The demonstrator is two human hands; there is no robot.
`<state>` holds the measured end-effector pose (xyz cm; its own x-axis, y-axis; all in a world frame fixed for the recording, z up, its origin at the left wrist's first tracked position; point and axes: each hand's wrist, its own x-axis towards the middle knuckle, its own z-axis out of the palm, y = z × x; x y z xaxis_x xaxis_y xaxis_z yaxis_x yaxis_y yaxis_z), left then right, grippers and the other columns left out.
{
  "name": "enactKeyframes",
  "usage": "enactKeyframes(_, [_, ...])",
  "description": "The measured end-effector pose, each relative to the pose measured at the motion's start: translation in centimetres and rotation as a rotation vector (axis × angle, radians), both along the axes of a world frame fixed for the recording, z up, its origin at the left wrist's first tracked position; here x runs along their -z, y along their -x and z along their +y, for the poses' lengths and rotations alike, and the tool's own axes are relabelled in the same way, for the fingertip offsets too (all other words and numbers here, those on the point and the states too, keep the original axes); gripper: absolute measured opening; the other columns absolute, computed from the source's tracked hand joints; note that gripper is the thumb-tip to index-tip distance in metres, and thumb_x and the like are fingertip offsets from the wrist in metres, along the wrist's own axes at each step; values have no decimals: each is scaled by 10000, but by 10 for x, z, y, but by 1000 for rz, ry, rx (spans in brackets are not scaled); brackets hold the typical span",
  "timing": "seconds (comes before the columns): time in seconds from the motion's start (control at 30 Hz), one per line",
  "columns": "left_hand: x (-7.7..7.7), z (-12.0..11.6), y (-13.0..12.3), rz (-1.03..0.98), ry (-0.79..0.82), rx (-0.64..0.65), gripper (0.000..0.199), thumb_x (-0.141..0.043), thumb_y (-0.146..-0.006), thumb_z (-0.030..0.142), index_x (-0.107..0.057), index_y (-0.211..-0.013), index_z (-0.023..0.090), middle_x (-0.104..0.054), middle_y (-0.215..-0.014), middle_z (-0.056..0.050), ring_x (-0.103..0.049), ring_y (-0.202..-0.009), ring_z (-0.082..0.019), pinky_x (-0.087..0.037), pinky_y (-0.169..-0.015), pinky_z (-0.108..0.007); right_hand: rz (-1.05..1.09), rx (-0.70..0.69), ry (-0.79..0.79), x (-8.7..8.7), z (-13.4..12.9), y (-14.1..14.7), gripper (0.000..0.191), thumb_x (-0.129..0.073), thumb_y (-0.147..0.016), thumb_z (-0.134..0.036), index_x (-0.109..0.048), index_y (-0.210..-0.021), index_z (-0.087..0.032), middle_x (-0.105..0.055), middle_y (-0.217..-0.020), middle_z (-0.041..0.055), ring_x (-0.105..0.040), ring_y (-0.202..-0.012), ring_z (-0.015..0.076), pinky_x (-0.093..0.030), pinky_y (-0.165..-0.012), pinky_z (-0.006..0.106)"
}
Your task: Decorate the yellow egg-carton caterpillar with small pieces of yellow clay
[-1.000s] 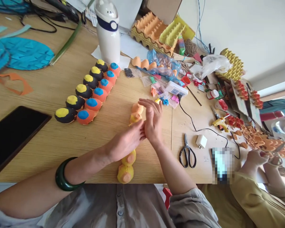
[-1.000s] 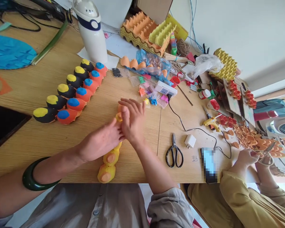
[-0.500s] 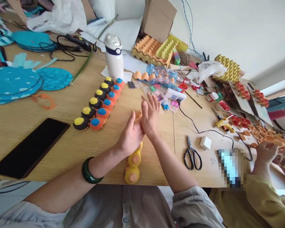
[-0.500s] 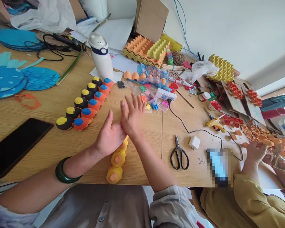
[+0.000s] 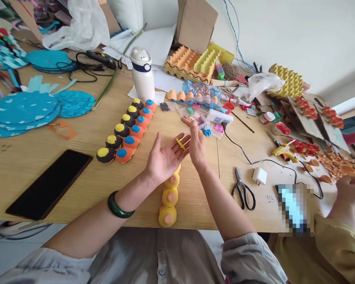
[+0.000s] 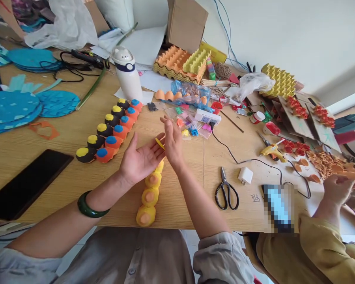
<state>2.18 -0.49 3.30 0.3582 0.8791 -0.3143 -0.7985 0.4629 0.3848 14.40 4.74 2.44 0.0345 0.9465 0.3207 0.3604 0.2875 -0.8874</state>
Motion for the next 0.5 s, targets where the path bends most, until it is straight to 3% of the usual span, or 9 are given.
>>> enactKeyframes(0.13, [4,4,3,-9,13,-33,670,-302,-1064,650,-708,-1140,123,-750,-1242,-136,-681,-1255,-231,-539,-1091,-347,102,49,-70,6,-15,-6,411,-461,-1062,-519,-757,-1098,-236,-772,-1245,88,-648,-1291,277,-434,-1189,527])
enactKeyframes(0.3, [11,11,5,128,-119,37,622,-346,-1042,659,-704,-1106,154,-767,-1150,-124,-679,-1264,-259,-557,-1081,-385,-148,-71,-261,27,-24,-7,150,-702,-954,-355,-756,-1043,-247,-768,-1213,93,-648,-1208,273,-500,-1098,506])
enactKeyframes(0.4, [16,13,8,316,-266,79,602,-462,-989,680,-671,-1226,168,-744,-1244,-133,-651,-1316,-298,-539,-1114,-447,-109,-66,-218,37,-23,-7,89,-680,-958,-301,-753,-975,-252,-767,-1201,79,-654,-1186,259,-512,-1088,503])
enactKeyframes(0.5, [24,10,17,649,-491,-16,603,-642,-948,544,-565,-1437,199,-694,-1386,-124,-626,-1357,-283,-482,-1177,-468,117,14,-76,44,-22,-12,157,-652,-975,-375,-739,-944,-248,-765,-1147,62,-677,-1136,226,-555,-1029,439])
